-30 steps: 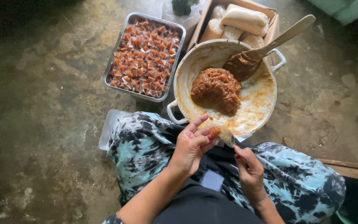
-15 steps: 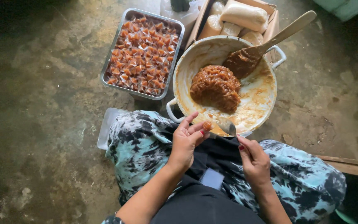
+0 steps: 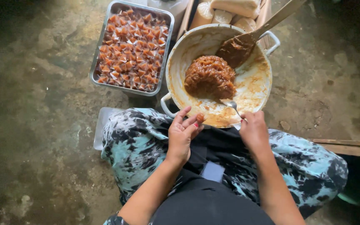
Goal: Scooping filling from a bowl and wrapping it in individual papers
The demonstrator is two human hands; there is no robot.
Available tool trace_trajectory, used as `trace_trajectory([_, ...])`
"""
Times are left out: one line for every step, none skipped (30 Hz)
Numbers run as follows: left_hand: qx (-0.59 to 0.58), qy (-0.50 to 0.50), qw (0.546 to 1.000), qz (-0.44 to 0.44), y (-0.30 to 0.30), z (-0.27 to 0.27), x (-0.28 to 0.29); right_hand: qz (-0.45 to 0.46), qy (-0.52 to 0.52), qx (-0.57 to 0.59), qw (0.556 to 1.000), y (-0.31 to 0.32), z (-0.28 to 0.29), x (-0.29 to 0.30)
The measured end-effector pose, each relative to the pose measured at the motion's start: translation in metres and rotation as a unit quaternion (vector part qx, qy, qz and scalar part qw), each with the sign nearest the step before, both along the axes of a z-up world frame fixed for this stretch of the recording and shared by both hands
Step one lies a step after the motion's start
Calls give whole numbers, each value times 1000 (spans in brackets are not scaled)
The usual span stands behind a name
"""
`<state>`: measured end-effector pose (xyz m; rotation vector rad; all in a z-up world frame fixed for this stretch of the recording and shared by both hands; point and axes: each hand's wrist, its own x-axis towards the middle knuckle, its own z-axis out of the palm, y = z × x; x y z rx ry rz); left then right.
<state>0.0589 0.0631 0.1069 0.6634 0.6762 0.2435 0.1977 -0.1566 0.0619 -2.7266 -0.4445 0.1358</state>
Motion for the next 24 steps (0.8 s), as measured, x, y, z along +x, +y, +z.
trace_trajectory([1, -1, 1000, -3, -1, -1, 0, -3, -1, 1, 1000, 4, -8, 3])
trace_trajectory([-12, -4, 1000, -1, -1, -2, -1, 7, 31, -64, 997, 11, -16, 7])
trace_trajectory([-24, -6, 1000, 2, -1, -3, -2, 16, 64, -129, 989, 18, -25, 10])
trace_trajectory([-21, -5, 1000, 5, -1, -2, -3, 20, 64, -126, 990, 15, -32, 15])
trace_trajectory([-33, -6, 999, 8, 0, 0, -3, 41, 4, -199, 979, 11, -40, 20])
trace_trajectory([-45, -6, 999, 12, 1, 2, -3, 63, -55, -269, 960, 10, -48, 25])
trace_trajectory([-41, -4, 999, 17, 2, 0, -2, 68, -55, -265, 960, 14, -42, 21])
trace_trajectory([-47, -2, 999, 16, 1, -2, -1, 86, -58, -86, 991, 15, -35, 15])
trace_trajectory([-53, 1, 998, 16, 0, -4, 0, 101, -59, 96, 988, 15, -28, 11])
trace_trajectory([-52, 1, 999, 15, -1, -4, 2, 100, -59, 97, 988, 28, -4, -7])
trace_trajectory([-50, 4, 999, 12, -3, -4, 4, 40, 137, 277, 950, 40, 19, -23])
trace_trajectory([-48, 8, 999, 6, -4, -4, 5, -24, 322, 437, 840, 51, 42, -41])
trace_trajectory([-48, 8, 999, 3, -7, -2, 7, -26, 320, 438, 840, 56, 47, -48])
trace_trajectory([-53, 10, 999, -1, -8, 1, 8, -51, 355, 494, 792, 62, 52, -55])
trace_trajectory([-58, 13, 998, -6, -10, 3, 9, -76, 388, 546, 738, 68, 57, -63])
trace_trajectory([-55, 14, 998, -7, -11, 5, 8, -77, 389, 549, 736, 65, 46, -61])
trace_trajectory([-43, 23, 999, -17, -11, 7, 7, -76, 374, 552, 741, 61, 34, -60])
trace_trajectory([-31, 32, 999, -26, -12, 9, 7, -74, 359, 555, 747, 58, 23, -58])
trace_trajectory([-28, 32, 999, -26, -11, 3, 6, -73, 359, 557, 745, 56, 25, -58])
trace_trajectory([-18, 44, 998, -36, -11, -3, 5, -66, 332, 536, 773, 53, 28, -58])
trace_trajectory([-9, 57, 997, -45, -11, -10, 4, -59, 305, 514, 800, 51, 30, -58])
trace_trajectory([-7, 58, 997, -46, -12, -8, 4, -59, 306, 515, 799, 50, 37, -60])
trace_trajectory([8, 58, 996, -61, -13, -7, 4, -24, 271, 491, 827, 49, 45, -61])
trace_trajectory([21, 58, 995, -78, -14, -6, 3, 10, 236, 465, 853, 47, 52, -63])
